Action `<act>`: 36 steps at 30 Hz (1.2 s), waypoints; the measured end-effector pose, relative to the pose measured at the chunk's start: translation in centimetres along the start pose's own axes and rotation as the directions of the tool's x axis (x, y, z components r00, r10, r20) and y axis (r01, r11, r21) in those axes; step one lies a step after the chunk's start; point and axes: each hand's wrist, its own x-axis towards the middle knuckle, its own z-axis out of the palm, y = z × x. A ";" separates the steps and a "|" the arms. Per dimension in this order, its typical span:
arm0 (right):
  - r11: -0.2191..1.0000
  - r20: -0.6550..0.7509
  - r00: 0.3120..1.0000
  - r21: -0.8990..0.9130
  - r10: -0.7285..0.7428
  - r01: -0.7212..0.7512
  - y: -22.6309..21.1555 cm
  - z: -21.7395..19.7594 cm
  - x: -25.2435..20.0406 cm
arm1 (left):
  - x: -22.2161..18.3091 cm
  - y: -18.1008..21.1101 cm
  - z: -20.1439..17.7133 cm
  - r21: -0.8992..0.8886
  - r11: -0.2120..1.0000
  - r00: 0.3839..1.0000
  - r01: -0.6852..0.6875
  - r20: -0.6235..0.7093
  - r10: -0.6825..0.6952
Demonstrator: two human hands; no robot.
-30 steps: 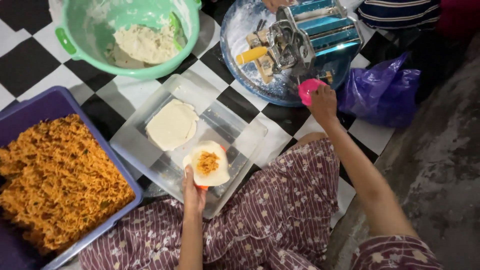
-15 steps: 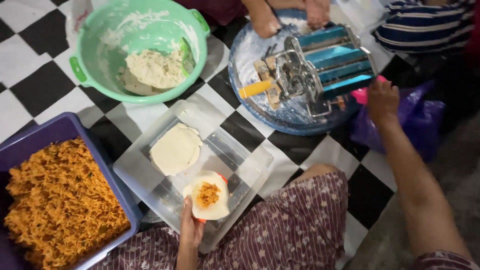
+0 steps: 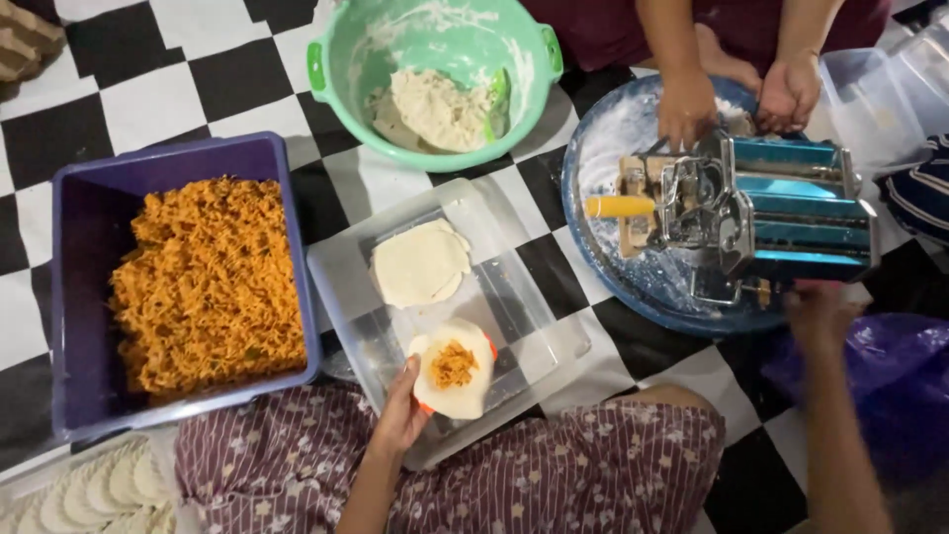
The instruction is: Preparing filled pastries by placing filling on dough circles and sealing them using a manual mold.
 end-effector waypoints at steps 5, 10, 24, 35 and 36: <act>0.781 0.482 0.875 0.532 0.038 -0.327 -25.8 -10.9 -14.2 | 1.1 -0.7 -1.5 -0.044 0.999 1.000 0.023 0.000 -0.023; 0.307 0.693 0.718 0.699 -0.068 -0.646 -45.3 -13.5 -24.7 | 1.8 -2.4 -4.1 -0.015 0.998 0.998 0.054 0.030 -0.054; 0.780 0.157 0.862 0.525 -0.482 0.340 -59.0 -12.9 -34.8 | -2.4 -0.4 -2.0 -0.040 0.997 0.983 0.061 0.176 -0.053; -0.250 0.531 0.771 0.741 -0.350 -0.624 -53.1 -7.2 -32.4 | -2.7 0.5 -2.5 0.562 0.714 0.897 -0.417 0.379 0.226; -0.295 0.469 0.758 0.723 -0.453 -0.624 -53.4 -7.8 -32.7 | -1.6 0.1 -3.8 0.500 0.825 0.923 -0.262 0.379 0.063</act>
